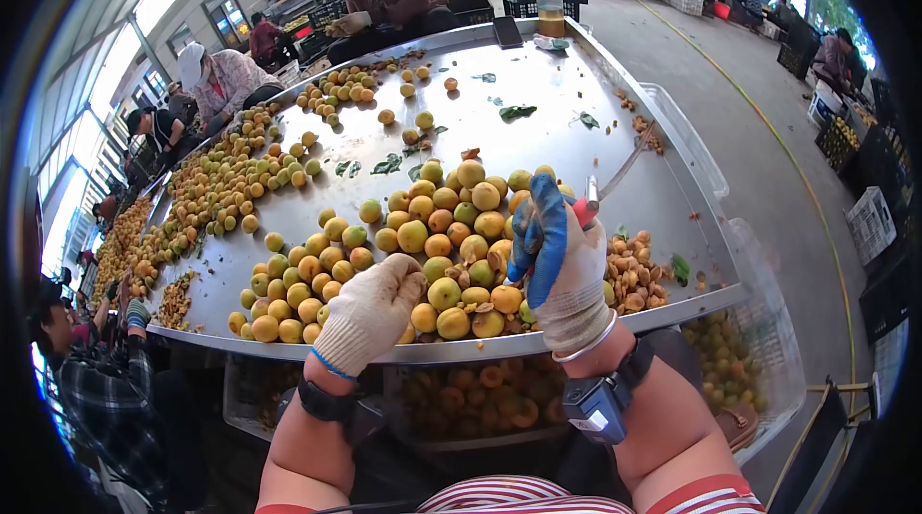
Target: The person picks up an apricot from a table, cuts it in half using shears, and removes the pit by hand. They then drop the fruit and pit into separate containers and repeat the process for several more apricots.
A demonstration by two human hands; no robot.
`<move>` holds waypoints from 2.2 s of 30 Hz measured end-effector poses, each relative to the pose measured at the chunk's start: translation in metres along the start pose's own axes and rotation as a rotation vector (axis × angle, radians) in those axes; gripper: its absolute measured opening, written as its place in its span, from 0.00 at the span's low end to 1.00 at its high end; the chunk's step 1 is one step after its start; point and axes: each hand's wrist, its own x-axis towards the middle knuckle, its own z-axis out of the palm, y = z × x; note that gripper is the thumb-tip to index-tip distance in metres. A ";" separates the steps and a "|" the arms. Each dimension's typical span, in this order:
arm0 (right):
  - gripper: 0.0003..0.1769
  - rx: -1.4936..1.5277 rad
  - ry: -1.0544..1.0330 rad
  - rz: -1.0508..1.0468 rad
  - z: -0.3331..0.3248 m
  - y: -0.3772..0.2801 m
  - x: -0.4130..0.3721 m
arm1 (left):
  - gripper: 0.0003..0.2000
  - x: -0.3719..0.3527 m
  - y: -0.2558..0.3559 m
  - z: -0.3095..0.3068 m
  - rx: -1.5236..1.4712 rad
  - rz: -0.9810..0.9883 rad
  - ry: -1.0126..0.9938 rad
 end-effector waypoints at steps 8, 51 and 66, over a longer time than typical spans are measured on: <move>0.21 -0.035 0.031 0.064 0.008 0.001 -0.002 | 0.11 -0.040 0.029 -0.007 -0.265 0.448 -0.420; 0.12 -0.356 -0.303 0.316 0.024 0.023 -0.024 | 0.21 0.017 -0.110 -0.044 -0.710 -0.245 0.107; 0.14 -0.247 -0.422 0.162 0.024 -0.005 -0.038 | 0.32 -0.024 0.009 -0.042 -1.440 0.194 -0.341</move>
